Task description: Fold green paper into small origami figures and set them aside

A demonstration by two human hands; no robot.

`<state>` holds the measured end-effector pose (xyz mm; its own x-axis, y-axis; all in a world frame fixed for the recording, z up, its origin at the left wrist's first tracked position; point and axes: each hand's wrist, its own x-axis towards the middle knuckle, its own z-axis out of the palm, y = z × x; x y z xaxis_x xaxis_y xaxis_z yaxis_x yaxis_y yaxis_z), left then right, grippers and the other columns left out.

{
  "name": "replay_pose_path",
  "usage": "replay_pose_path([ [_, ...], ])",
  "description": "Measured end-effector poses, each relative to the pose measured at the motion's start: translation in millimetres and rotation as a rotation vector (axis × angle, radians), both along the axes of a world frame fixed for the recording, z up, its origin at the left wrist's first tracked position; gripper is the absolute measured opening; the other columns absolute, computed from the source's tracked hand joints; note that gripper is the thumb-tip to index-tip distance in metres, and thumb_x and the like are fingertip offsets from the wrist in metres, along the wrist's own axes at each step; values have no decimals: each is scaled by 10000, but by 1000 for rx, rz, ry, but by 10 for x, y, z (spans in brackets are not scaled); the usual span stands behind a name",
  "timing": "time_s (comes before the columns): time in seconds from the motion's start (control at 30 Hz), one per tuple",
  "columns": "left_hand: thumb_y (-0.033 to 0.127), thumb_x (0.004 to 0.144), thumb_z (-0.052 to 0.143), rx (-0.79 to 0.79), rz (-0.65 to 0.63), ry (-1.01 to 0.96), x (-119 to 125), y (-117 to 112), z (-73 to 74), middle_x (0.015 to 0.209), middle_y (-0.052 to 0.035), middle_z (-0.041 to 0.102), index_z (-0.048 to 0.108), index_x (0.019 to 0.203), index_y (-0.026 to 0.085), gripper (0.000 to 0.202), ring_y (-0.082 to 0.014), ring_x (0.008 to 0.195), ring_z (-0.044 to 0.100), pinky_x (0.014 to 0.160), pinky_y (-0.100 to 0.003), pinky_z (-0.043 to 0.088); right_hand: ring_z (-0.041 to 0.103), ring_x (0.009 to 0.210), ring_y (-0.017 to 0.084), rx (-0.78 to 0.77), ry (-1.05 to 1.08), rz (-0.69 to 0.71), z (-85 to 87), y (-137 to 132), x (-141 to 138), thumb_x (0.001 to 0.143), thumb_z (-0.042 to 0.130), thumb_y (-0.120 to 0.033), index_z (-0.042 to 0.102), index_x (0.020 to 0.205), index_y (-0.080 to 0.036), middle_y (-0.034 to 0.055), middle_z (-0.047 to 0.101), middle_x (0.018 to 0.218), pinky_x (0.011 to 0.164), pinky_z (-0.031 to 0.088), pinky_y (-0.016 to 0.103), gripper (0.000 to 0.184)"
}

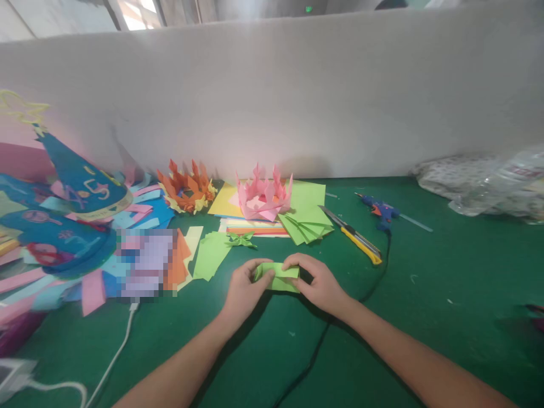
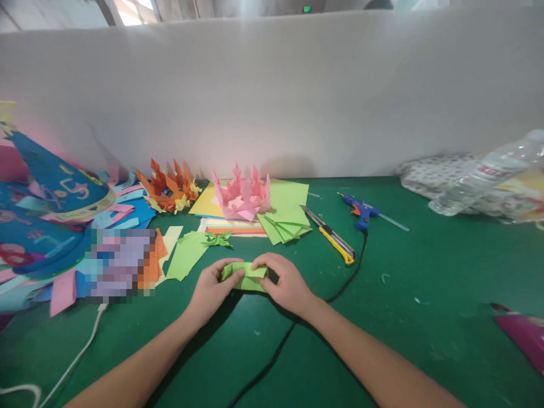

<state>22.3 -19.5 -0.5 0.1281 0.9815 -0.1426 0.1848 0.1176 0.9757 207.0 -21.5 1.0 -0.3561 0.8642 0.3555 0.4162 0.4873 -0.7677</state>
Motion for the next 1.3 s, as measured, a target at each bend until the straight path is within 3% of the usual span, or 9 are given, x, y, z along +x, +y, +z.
replay_pose_path([
  [0.2,350,708,630,54,13,125,0,-6,6,736,-11,627,660,928,147,301,-127,641,516,592,-224,426,569,850,181,39,-10,53,5,7,-14,810,500,-93,574,889,-215,48,611,889,765,456,301,163],
  [0.5,323,756,586,172,-19,224,18,-47,19,780,-13,680,682,903,177,229,-144,695,569,626,-233,433,565,723,150,-103,20,-149,22,-34,-119,821,529,-178,559,840,-197,17,611,798,664,442,251,41],
  [0.83,314,774,566,176,-42,211,59,-90,54,801,-21,693,680,889,178,211,-145,703,578,633,-231,434,575,713,143,-180,133,-219,-6,-27,-170,760,539,-136,557,784,-188,5,613,767,644,448,240,60],
  [1.13,322,729,611,58,9,49,59,-74,43,767,-31,663,664,863,146,227,-137,671,557,616,-229,441,597,761,151,-224,242,-143,-7,-41,-162,749,532,-121,538,770,-189,14,610,801,683,475,255,71],
  [1.3,334,698,638,-5,49,-2,32,-41,13,718,-6,630,661,873,149,255,-120,616,529,570,-216,422,597,843,165,-175,149,-60,-3,-11,-121,748,534,-103,576,830,-195,26,638,890,759,465,274,130],
])
